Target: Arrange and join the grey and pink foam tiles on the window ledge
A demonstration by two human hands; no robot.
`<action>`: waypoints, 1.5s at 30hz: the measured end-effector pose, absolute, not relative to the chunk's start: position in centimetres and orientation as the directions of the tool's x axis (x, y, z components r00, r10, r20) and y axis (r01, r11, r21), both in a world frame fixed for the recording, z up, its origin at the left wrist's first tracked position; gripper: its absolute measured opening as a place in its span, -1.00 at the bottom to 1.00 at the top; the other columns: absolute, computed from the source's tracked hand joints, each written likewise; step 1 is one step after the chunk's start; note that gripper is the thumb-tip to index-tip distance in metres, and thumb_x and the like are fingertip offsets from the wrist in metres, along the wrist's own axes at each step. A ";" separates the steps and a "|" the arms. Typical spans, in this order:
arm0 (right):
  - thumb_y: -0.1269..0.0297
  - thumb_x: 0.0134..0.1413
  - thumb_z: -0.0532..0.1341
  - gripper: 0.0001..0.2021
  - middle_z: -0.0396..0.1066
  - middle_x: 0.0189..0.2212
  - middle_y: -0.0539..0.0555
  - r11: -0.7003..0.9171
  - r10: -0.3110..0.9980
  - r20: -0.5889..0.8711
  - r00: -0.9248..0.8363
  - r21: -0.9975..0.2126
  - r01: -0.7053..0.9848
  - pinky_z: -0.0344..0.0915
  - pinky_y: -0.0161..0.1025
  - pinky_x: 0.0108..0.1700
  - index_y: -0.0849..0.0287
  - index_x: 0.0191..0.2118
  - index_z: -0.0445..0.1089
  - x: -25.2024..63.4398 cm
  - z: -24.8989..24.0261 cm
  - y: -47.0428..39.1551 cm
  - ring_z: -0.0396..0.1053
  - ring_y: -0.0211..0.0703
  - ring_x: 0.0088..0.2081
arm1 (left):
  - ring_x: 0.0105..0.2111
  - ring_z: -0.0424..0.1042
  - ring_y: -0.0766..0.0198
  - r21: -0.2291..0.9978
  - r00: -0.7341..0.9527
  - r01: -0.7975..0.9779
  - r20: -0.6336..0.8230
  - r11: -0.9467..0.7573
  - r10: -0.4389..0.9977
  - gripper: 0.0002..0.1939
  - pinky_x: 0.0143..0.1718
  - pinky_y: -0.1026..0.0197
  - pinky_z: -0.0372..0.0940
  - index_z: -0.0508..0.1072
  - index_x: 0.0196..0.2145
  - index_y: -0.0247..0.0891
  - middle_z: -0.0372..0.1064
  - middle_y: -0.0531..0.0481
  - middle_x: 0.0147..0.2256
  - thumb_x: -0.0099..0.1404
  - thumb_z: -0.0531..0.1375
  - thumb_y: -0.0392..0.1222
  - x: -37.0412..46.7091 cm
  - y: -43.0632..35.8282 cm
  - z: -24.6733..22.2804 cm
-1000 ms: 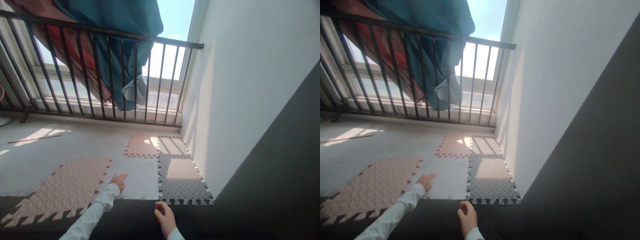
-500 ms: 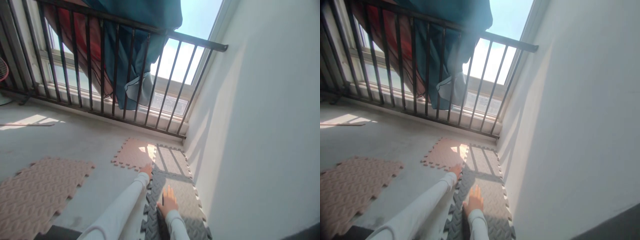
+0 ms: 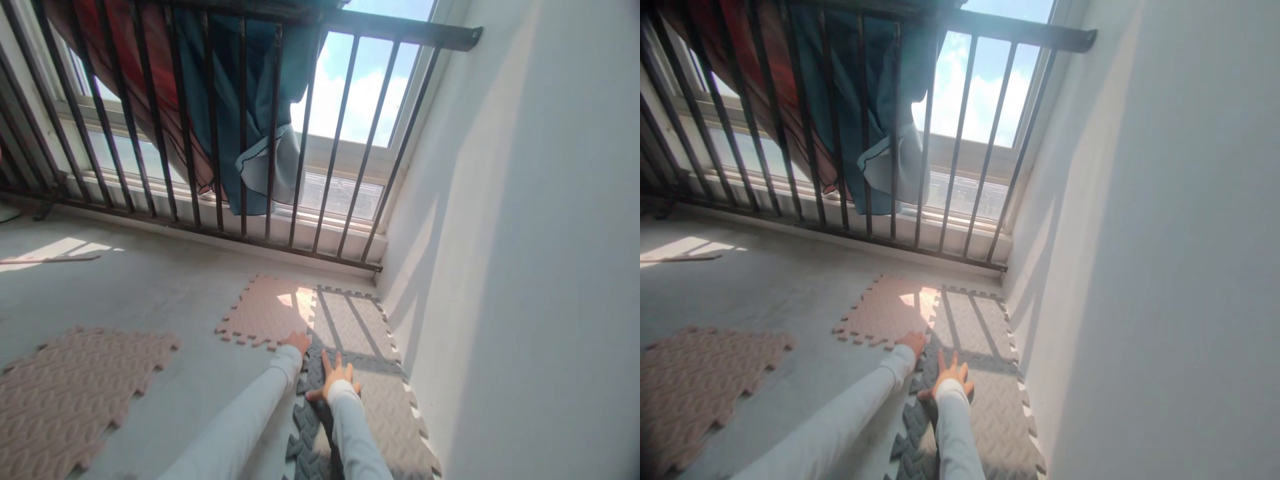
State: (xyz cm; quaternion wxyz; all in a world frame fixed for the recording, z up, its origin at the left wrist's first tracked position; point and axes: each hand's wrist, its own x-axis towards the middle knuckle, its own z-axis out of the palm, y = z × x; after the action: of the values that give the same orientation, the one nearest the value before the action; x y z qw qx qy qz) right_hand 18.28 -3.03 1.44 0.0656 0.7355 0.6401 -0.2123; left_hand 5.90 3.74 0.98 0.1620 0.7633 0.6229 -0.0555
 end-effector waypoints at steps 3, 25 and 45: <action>-0.11 -0.39 0.28 -0.10 -0.35 0.25 0.12 -0.203 0.893 -0.435 0.117 -0.157 0.966 -0.09 0.35 -0.09 -0.31 0.14 -0.17 17.7 2.6 -2.7 -0.32 0.36 0.17 | 0.00 0.16 0.06 0.152 0.207 0.974 -0.291 -0.169 0.934 -0.60 -0.18 0.00 0.24 0.34 -0.11 -0.15 0.25 -0.13 -0.06 0.24 -0.15 -0.39 6.0 3.3 1.1; 0.01 -0.57 0.39 0.06 -0.36 0.24 0.18 -0.234 0.842 -0.515 0.159 -0.085 0.968 -0.11 0.37 -0.09 -0.28 0.15 -0.18 16.4 5.0 -2.9 -0.30 0.39 0.15 | -0.11 0.23 0.06 0.009 0.300 0.954 -0.031 -0.300 0.953 -0.62 -0.21 0.10 0.17 0.32 -0.16 -0.37 0.26 -0.27 -0.16 0.26 -0.23 -0.31 4.4 2.5 4.6; -0.09 -0.46 0.32 -0.03 -0.40 0.25 0.10 -0.259 0.828 -0.530 0.183 -0.073 0.963 -0.12 0.42 -0.09 -0.36 0.14 -0.21 16.4 3.9 -2.3 -0.35 0.37 0.17 | -0.44 0.30 0.28 -0.473 0.715 0.698 0.405 -0.538 0.570 -0.66 -0.49 0.23 0.10 0.29 -0.12 -0.04 0.33 -0.11 -0.23 0.22 -0.08 -0.34 0.7 7.6 6.9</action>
State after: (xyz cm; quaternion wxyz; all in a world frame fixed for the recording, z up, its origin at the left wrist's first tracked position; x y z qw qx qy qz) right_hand 16.42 -2.27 3.92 0.1405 0.7560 0.5923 -0.2407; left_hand 0.75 7.59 6.91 -0.3139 0.8710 0.3640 0.1013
